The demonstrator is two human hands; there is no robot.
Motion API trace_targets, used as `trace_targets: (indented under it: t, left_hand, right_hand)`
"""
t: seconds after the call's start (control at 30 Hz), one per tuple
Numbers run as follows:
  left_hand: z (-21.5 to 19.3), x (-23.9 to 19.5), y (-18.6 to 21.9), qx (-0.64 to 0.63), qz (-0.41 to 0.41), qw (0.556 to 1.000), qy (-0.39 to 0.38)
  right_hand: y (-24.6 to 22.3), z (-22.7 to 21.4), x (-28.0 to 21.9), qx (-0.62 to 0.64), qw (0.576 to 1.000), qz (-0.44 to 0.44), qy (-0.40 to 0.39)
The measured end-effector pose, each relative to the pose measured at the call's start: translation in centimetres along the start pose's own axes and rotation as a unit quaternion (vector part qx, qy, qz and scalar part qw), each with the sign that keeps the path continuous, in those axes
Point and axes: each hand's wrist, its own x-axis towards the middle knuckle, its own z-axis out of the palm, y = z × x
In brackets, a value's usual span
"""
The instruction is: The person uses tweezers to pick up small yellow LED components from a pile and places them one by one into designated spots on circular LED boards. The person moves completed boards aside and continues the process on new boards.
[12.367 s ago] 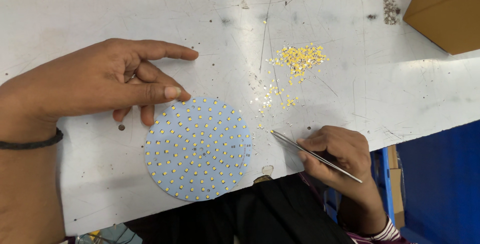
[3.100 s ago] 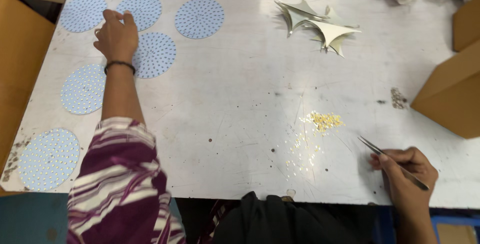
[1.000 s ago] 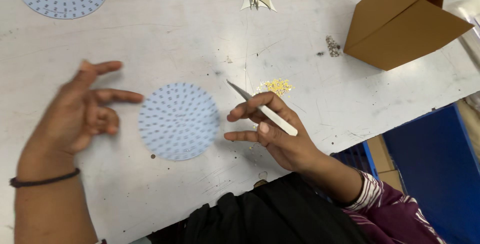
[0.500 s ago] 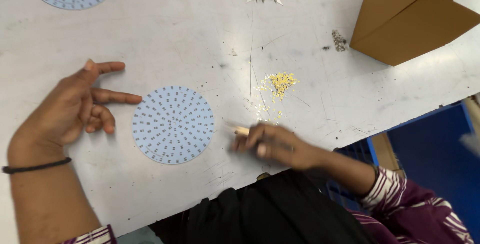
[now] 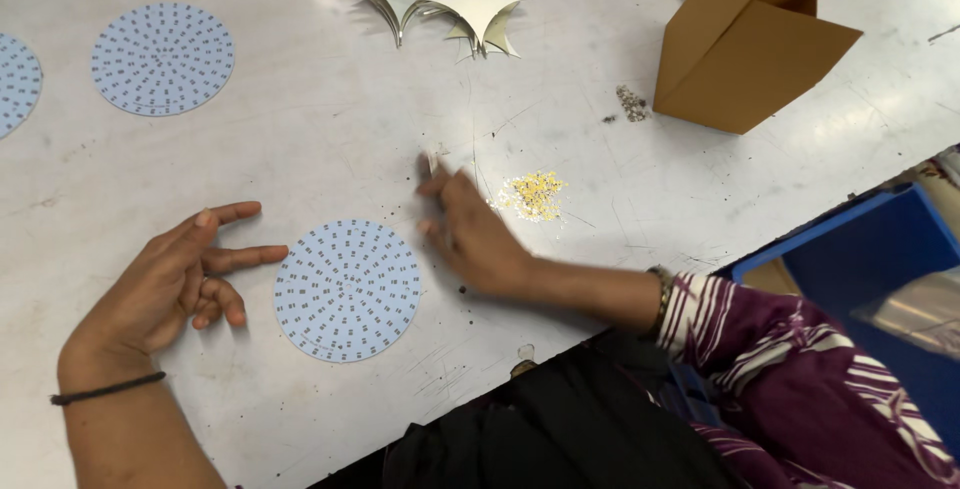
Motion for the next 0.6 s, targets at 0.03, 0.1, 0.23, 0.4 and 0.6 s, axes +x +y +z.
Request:
trace_targets:
  t: [0.03,0.1,0.23,0.4,0.6]
  left_hand:
    - [0.2,-0.3,0.3,0.008,-0.014,1.000,0.015]
    - [0.4,-0.8,0.9,0.001,-0.015,1.000,0.007]
    - [0.4,-0.9,1.0,0.009,-0.028,0.999,0.017]
    - [-0.4,-2.2,-5.3,-0.066,0.011,0.992,0.103]
    - [2.1,-5.4,-15.2,-0.238,0.053,0.966,0.082]
  right_hand:
    - [0.4,-0.7,0.6,-0.003,1.000,0.026,0.008]
    - [1.2,-2.9,0.3,-0.010,0.997,0.078,0.024]
    - [0.2,-5.8,-6.6,0.050,0.995,-0.032,-0.084]
    - [2.2,-8.8,-8.8,-0.044,0.958,-0.190,-0.210]
    - [6.4,-10.1,-2.1,-0.046,0.965,-0.005,-0.257]
